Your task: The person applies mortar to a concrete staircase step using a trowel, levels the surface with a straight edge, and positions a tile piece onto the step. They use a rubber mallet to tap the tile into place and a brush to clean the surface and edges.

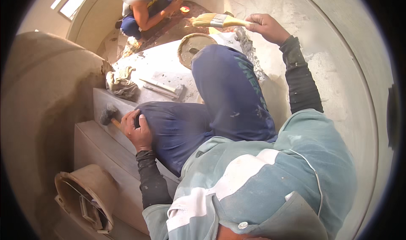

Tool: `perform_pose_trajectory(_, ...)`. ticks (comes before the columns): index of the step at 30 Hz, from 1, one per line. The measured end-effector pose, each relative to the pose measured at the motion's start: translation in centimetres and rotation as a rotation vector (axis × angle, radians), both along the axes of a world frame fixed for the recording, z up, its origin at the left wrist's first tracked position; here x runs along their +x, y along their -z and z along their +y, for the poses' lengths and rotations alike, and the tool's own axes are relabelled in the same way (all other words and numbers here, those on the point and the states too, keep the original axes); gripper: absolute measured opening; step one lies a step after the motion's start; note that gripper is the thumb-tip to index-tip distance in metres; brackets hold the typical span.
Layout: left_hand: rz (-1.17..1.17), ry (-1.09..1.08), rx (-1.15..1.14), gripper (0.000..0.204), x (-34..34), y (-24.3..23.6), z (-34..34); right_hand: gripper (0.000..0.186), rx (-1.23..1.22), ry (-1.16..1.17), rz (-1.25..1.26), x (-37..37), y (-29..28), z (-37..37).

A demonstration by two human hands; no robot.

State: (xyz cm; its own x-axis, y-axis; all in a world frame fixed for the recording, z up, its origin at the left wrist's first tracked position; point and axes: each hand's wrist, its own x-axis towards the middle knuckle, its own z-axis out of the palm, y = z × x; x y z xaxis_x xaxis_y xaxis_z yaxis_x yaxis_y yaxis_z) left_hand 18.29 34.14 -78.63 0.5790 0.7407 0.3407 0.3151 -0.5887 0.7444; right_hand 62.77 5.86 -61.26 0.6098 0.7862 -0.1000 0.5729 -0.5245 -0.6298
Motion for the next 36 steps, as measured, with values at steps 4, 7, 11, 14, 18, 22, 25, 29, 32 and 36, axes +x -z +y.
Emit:
perform_pose_trajectory(4, 0.113, 0.051, 0.022, 0.02, 2.1, 0.0, 0.0, 0.035, -0.028, 0.421, 0.13, 1.9, 10.2, -10.5)
perform_pose_trajectory(7, 0.138, 0.073, 0.01, 0.021, 2.2, -0.5, 0.1, 0.026, -0.041, 0.732, 0.383, 1.7, 18.7, -14.1)
perform_pose_trajectory(11, 0.199, 0.067, -0.022, 0.022, 2.0, -0.5, 0.0, 0.037, 0.084, 1.223, 0.71, 1.8, 33.6, -14.7)
perform_pose_trajectory(14, 0.191, 0.058, -0.052, 0.021, 2.0, -0.5, -0.4, 0.029, -0.11, 1.301, 0.556, 2.7, 42.3, -17.1)
perform_pose_trajectory(18, 0.191, 0.06, -0.055, 0.021, 2.2, -0.4, -0.4, 0.028, -0.21, 1.752, 0.239, 0.5, 47.9, -18.1)
perform_pose_trajectory(22, 0.234, 0.035, -0.049, 0.022, 2.1, -1.2, -0.2, 0.029, -0.094, 1.537, 0.37, -5.3, 47.6, -12.9)
perform_pose_trajectory(25, 0.278, -0.03, 0.019, 0.023, 0.8, -3.2, 0.6, 0.03, -0.015, 1.354, 0.608, -6.3, 44.7, -7.4)
perform_pose_trajectory(29, 0.209, 0.062, -0.118, 0.021, 3.3, 0.5, -1.5, 0.027, -0.282, 1.265, 0.402, -0.4, 48.4, -24.7)
perform_pose_trajectory(32, 0.286, -0.004, -0.002, 0.022, 1.6, -2.0, 0.1, 0.023, 0.05, 1.602, 0.647, -6.5, 41.9, -10.3)
perform_pose_trajectory(36, 0.253, 0.013, -0.062, 0.022, 2.2, -1.4, -0.6, 0.024, 0.32, 1.398, 0.979, -6.8, 34.4, -8.6)
